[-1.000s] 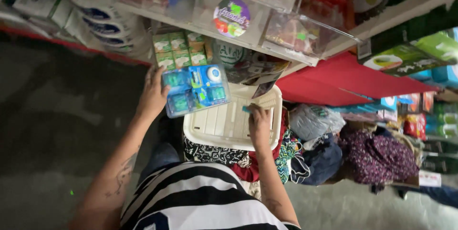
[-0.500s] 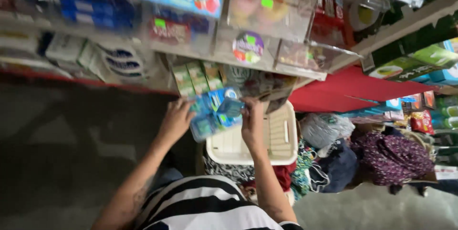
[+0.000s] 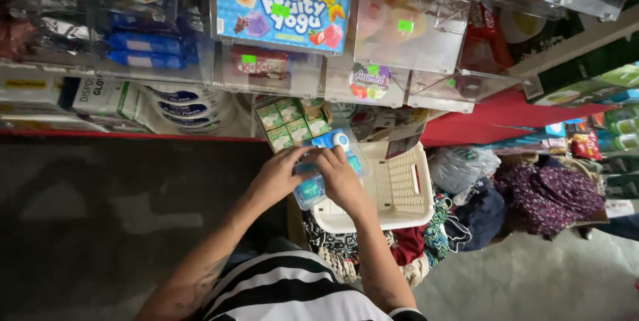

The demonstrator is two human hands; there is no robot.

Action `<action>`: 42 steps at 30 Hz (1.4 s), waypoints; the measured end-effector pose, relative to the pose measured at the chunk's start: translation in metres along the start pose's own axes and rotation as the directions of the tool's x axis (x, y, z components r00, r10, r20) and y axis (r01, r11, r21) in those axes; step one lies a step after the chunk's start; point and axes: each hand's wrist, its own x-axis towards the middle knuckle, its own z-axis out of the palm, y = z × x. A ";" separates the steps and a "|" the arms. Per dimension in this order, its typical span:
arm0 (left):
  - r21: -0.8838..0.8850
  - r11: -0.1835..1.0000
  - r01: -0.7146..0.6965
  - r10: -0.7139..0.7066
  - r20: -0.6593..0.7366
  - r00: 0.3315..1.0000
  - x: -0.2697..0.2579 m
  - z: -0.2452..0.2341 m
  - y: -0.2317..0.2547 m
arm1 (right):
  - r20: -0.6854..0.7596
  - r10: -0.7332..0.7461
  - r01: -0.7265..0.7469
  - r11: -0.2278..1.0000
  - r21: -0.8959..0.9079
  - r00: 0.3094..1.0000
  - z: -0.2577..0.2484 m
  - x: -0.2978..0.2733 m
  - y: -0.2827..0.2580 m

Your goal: Organizing small packaged goods into a clear plastic tray on a shelf.

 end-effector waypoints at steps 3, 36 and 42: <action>0.066 0.987 0.146 -0.141 -0.069 0.988 0.003 0.015 -0.013 | -0.169 0.040 -0.030 0.998 0.062 0.985 0.005 -0.003 0.013; 0.792 0.608 0.063 -0.183 0.063 0.981 -0.022 0.039 0.007 | -0.157 0.278 -0.292 0.953 -0.076 0.948 0.063 -0.049 0.077; 0.808 0.589 0.000 0.034 -0.026 0.999 -0.017 0.047 -0.017 | -0.196 0.113 -0.143 0.979 -0.143 0.974 0.065 -0.026 0.080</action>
